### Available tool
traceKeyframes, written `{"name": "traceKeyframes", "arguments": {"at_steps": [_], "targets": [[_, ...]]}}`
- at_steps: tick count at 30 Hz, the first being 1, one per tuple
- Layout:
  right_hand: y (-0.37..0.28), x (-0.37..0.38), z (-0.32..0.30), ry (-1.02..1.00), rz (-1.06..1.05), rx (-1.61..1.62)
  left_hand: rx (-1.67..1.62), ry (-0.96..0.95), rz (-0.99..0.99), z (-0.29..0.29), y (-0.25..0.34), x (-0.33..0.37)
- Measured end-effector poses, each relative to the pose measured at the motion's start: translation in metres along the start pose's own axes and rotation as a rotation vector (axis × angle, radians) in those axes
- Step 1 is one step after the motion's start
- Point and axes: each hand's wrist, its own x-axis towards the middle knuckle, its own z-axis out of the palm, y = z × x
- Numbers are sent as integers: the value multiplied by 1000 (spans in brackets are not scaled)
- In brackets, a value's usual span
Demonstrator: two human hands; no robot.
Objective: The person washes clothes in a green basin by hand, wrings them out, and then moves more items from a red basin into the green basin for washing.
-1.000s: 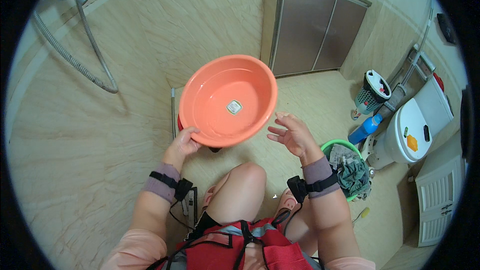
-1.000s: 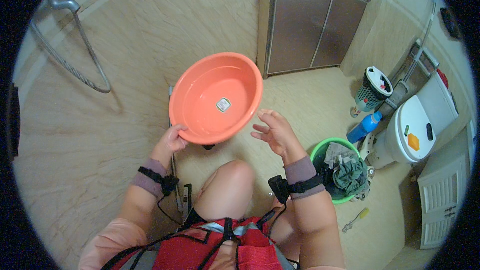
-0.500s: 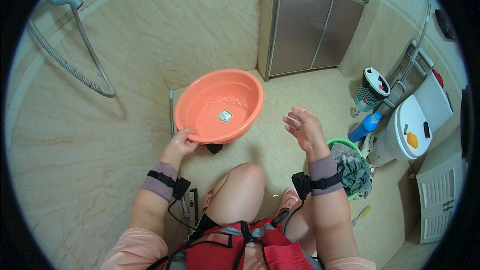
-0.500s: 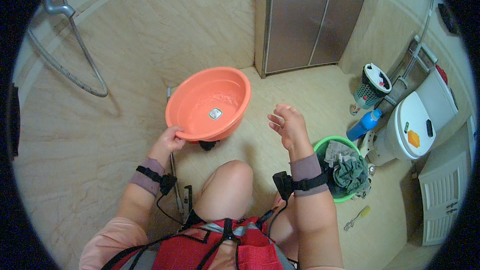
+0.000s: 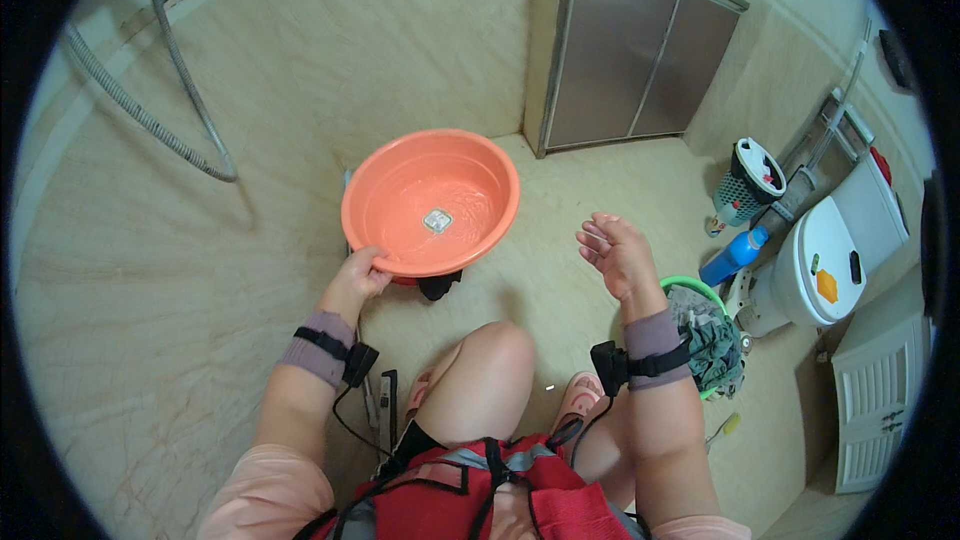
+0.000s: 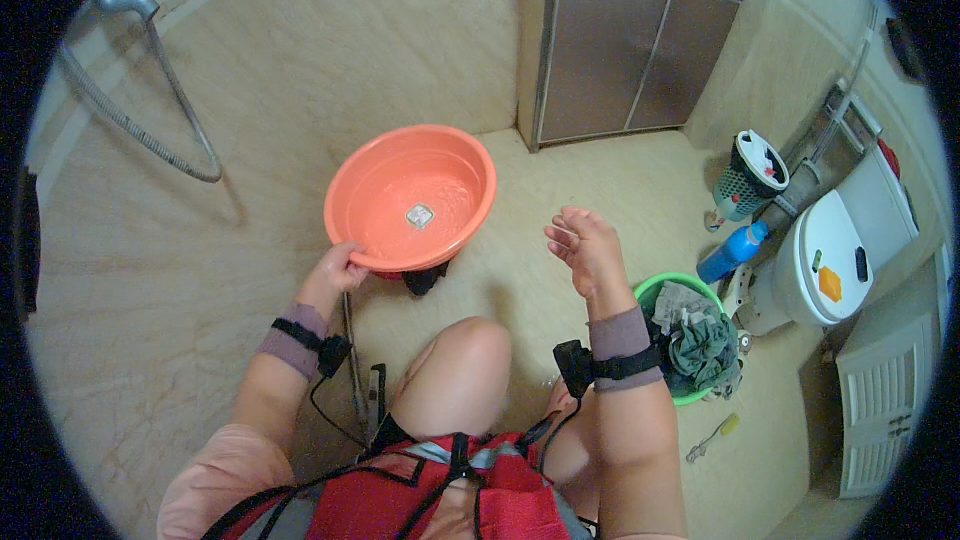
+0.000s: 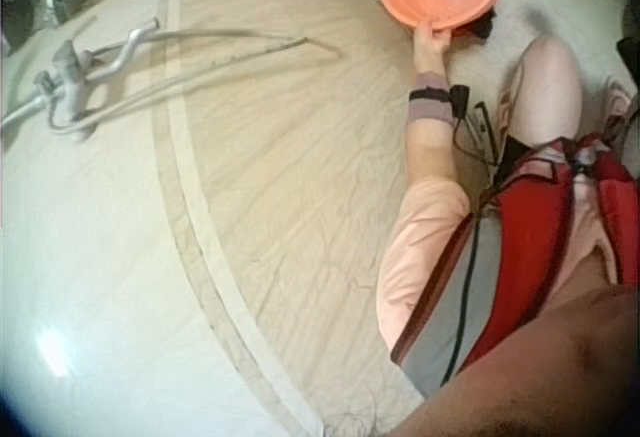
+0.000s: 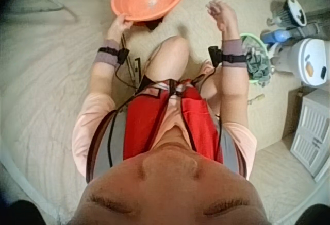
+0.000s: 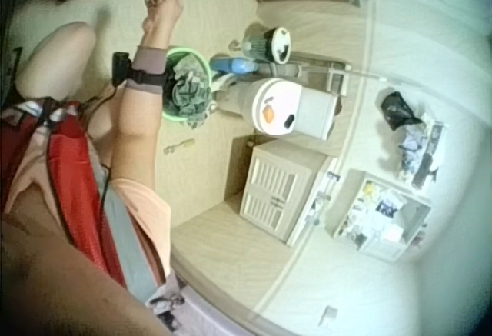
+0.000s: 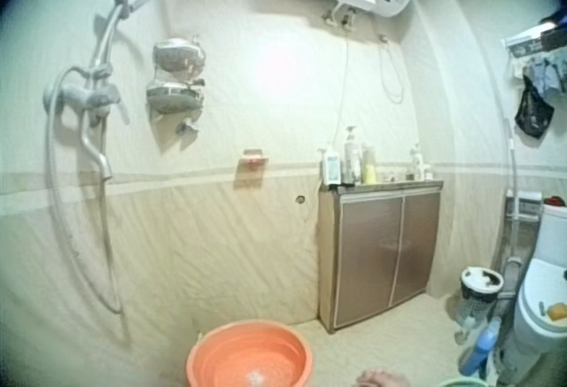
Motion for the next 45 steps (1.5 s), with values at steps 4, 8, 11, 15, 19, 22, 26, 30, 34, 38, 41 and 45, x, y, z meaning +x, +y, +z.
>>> {"name": "traceKeyframes", "arguments": {"at_steps": [4,8,11,15,19,22,26,30,34,38,41,45], "targets": [[2,-2,3,27,30,-5,162,13,52,6,-12,7],[3,-2,2,21,18,-19,127,-59,57,-9,-16,-6],[3,-1,1,-25,4,-7,12,32,91,-18,6,-3],[3,0,2,-17,12,-14,-66,56,144,-11,26,24],[1,-5,5,-61,27,-27,111,93,236,-10,45,40],[-1,-6,1,-67,-1,-52,304,301,451,0,49,43],[-2,-9,12,-77,23,-26,781,289,967,-23,103,65],[3,-7,14,-91,28,-37,1331,737,1142,-14,113,58],[3,-3,4,-76,30,-75,1409,696,1111,16,85,33],[2,-4,6,-111,21,-67,1395,658,1236,23,92,14],[2,-6,11,-112,26,-59,1356,567,1392,24,96,9],[5,-9,14,-92,20,-74,1375,438,1635,32,86,-2]]}}
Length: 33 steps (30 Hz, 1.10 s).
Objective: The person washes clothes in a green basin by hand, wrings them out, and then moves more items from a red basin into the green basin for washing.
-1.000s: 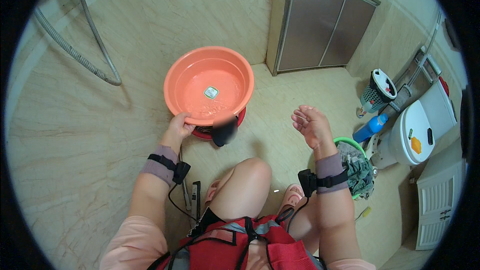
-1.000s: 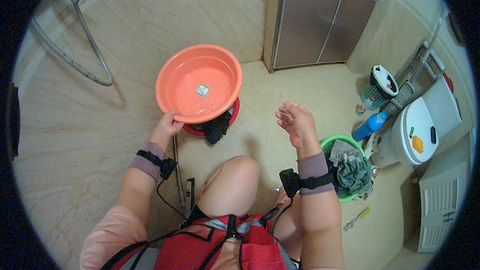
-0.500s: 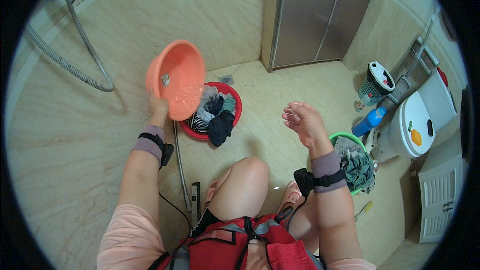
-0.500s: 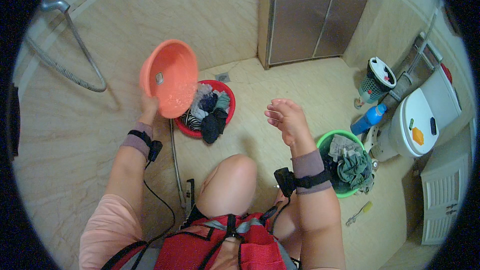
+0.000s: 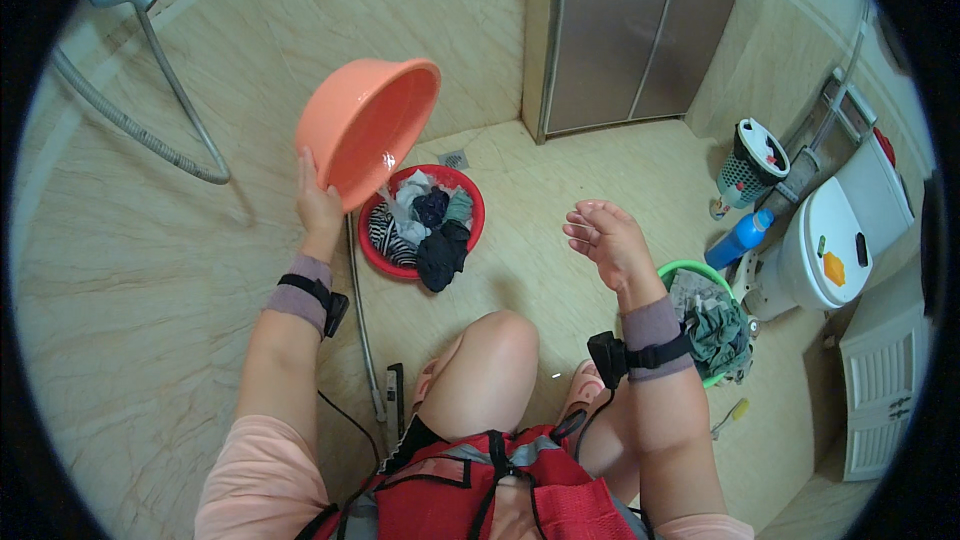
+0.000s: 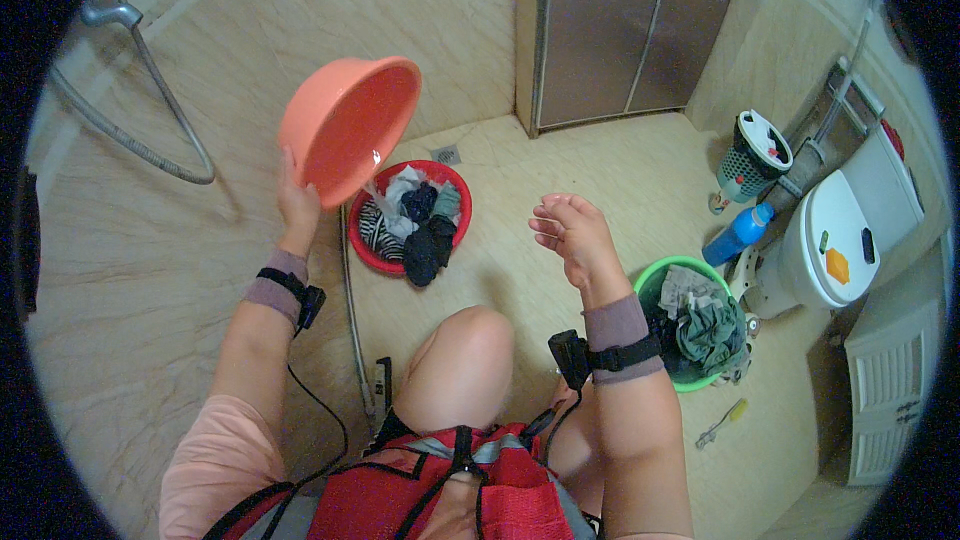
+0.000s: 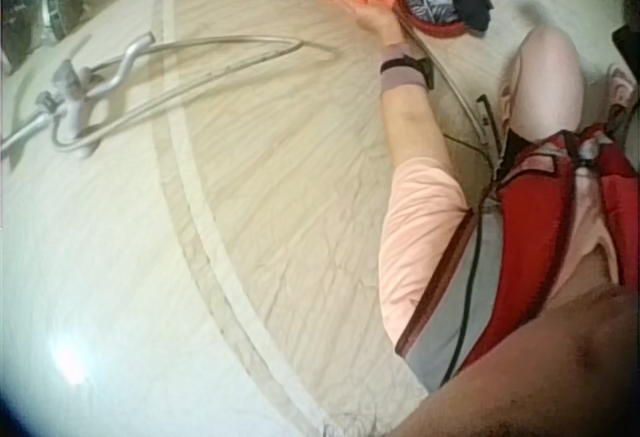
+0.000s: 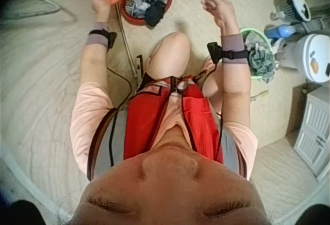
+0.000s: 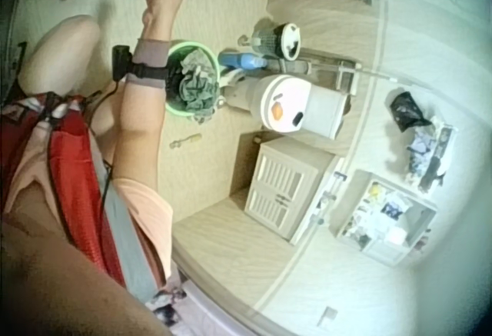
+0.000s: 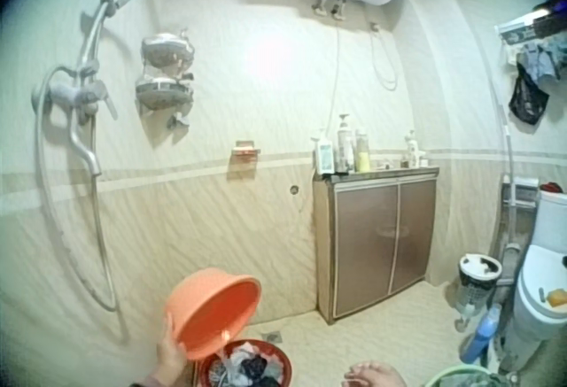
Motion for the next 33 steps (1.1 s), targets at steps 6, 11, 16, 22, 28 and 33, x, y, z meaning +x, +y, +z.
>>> {"name": "traceKeyframes", "arguments": {"at_steps": [6,11,16,22,28,33], "targets": [[-1,-6,-18,47,-15,0,-120,-51,27,12,40,-3],[-4,-9,12,-2,-75,46,-23,-141,49,10,-42,24],[-4,-17,0,64,-87,35,-424,-364,-533,51,16,-1],[-13,-29,-4,4,-78,29,-1165,-636,-1460,113,85,15],[-30,-47,-35,41,-184,118,-1293,-937,-1343,180,183,12],[-43,-60,-86,162,-228,198,-1243,-725,-1710,215,267,-63]]}}
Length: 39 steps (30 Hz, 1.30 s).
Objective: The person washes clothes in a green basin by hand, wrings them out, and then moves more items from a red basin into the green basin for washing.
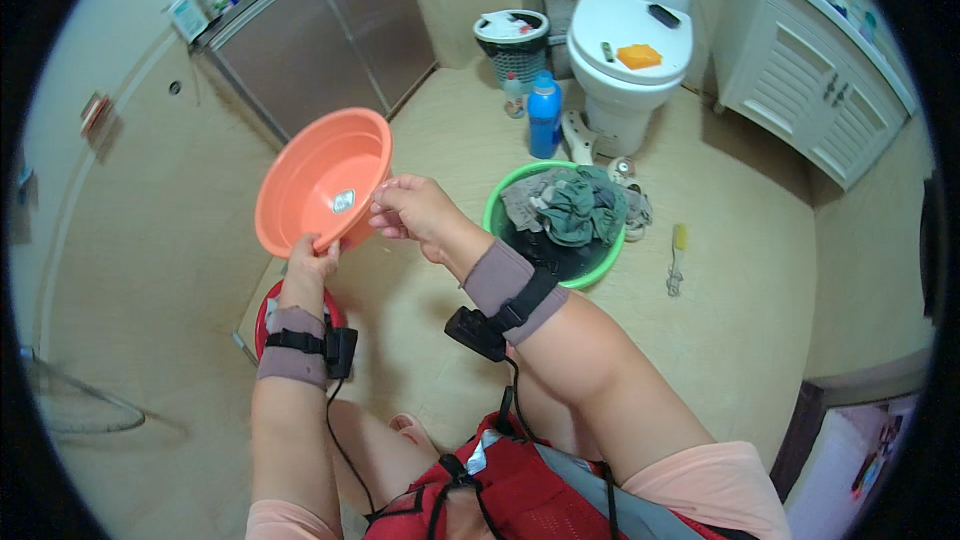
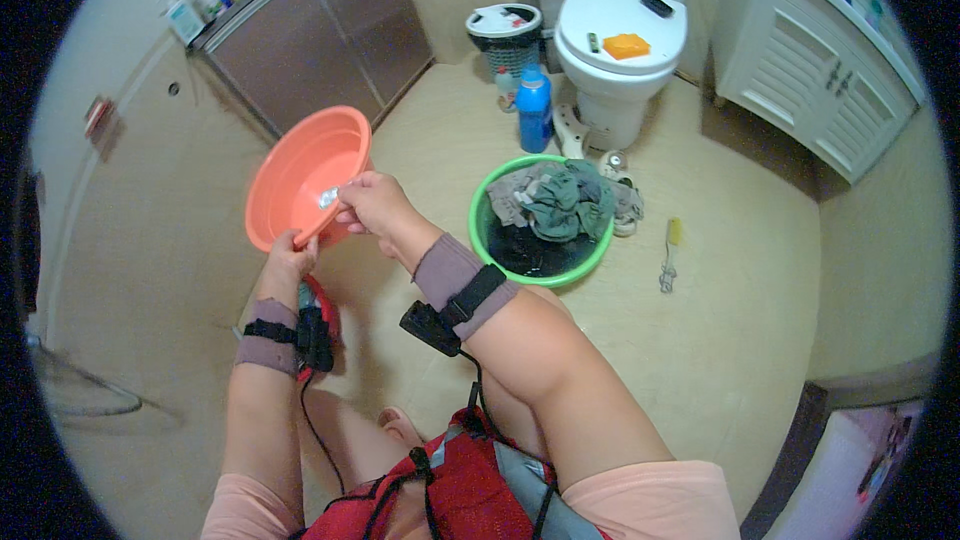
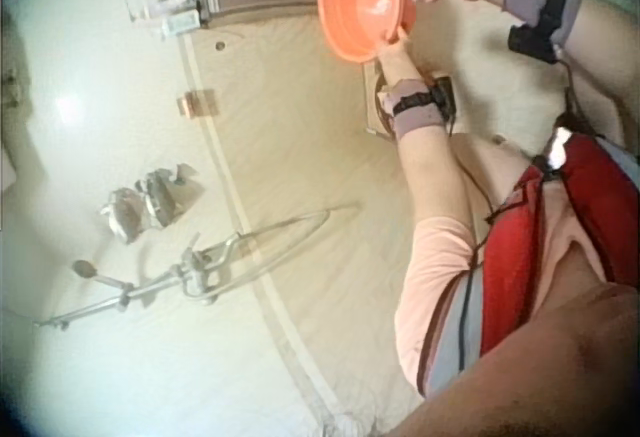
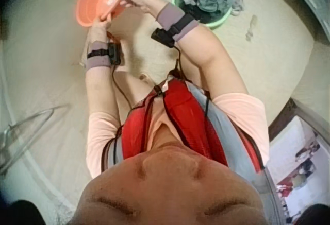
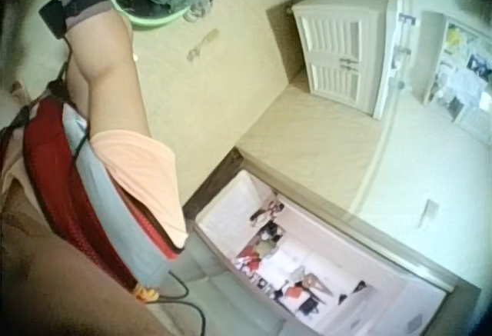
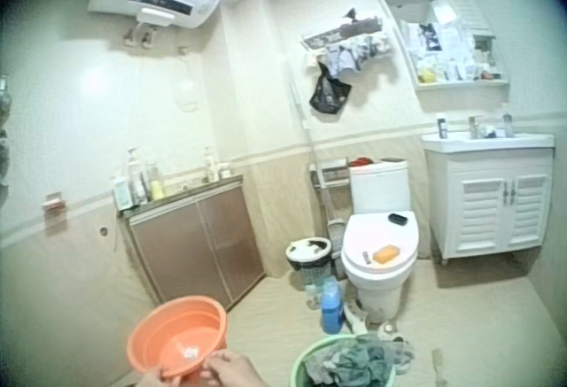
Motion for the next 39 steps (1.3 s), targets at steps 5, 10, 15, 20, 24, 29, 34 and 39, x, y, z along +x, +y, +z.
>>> {"name": "traceKeyframes", "arguments": {"at_steps": [5,10,15,20,24,29,34,39], "targets": [[-14,-5,-45,102,-23,33,181,93,-259,1,-63,-9],[-29,-14,-55,162,-79,128,68,-4,-152,-34,-92,-3],[-22,-14,-58,192,-76,105,-83,-24,-449,-66,-116,-18],[-33,-5,-56,254,-75,106,-148,-90,-183,-87,-107,0],[-35,9,-111,375,-55,165,-299,-99,-303,-74,-124,0],[-59,-5,-223,676,25,288,-316,-83,-247,-66,-158,-12],[-82,-26,-316,935,202,222,-392,-45,-283,-56,-164,-15],[-37,-62,-411,863,506,-269,-440,-8,-358,-71,-187,12]]}}
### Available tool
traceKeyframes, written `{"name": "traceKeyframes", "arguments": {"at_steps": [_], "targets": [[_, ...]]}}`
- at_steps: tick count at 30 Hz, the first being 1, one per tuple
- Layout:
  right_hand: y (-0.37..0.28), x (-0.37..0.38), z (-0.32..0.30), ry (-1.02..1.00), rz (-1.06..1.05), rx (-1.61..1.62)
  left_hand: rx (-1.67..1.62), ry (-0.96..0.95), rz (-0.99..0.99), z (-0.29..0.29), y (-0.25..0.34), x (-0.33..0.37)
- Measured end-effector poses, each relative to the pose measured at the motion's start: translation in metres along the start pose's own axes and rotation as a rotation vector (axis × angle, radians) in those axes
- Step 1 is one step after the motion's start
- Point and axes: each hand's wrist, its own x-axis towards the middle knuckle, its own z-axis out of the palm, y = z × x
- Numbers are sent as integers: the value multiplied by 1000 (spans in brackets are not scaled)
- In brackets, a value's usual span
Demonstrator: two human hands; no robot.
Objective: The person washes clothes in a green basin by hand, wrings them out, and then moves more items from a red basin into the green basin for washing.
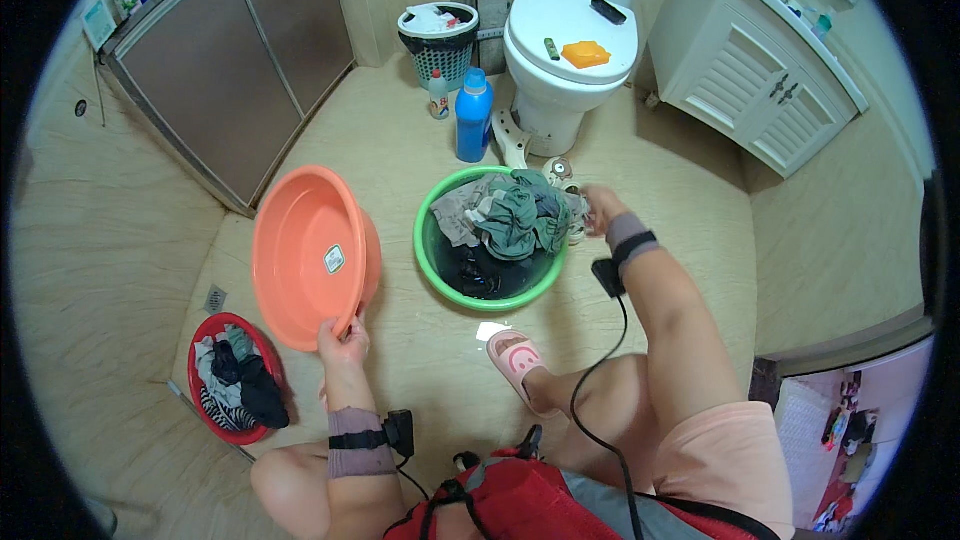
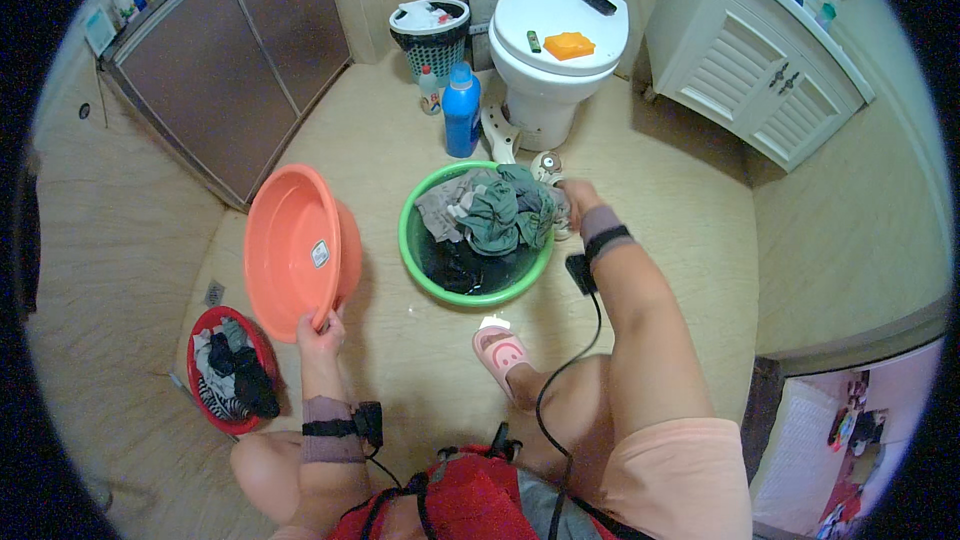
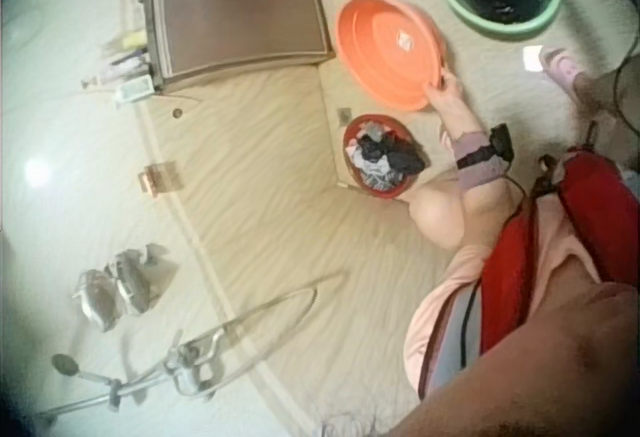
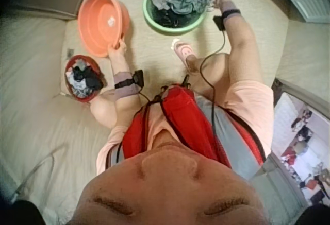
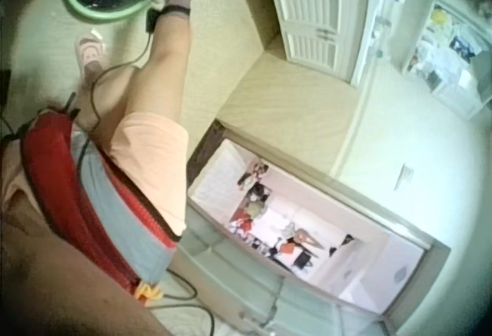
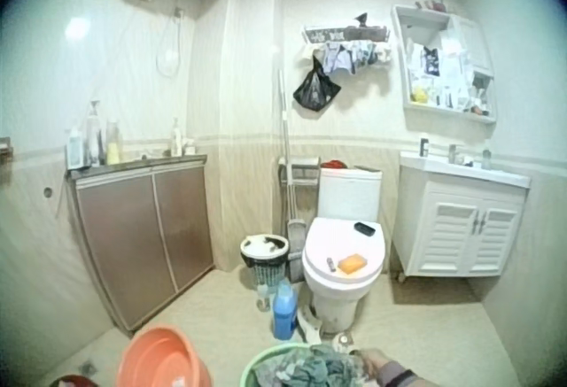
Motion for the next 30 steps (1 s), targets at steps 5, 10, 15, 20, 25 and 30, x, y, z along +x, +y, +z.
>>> {"name": "traceKeyframes", "arguments": {"at_steps": [5,10,15,20,25,30], "targets": [[90,23,34,108,233,-19,-84,2,48,-22,9,27],[110,47,38,-78,273,161,-95,-21,1,-39,13,39],[88,27,86,-104,291,420,-80,142,180,-38,22,38],[77,40,74,7,347,328,-85,59,120,-44,14,48],[61,40,120,-42,356,289,-115,-26,138,-54,38,57],[66,76,147,-67,348,242,-157,-69,210,-60,50,69]]}}
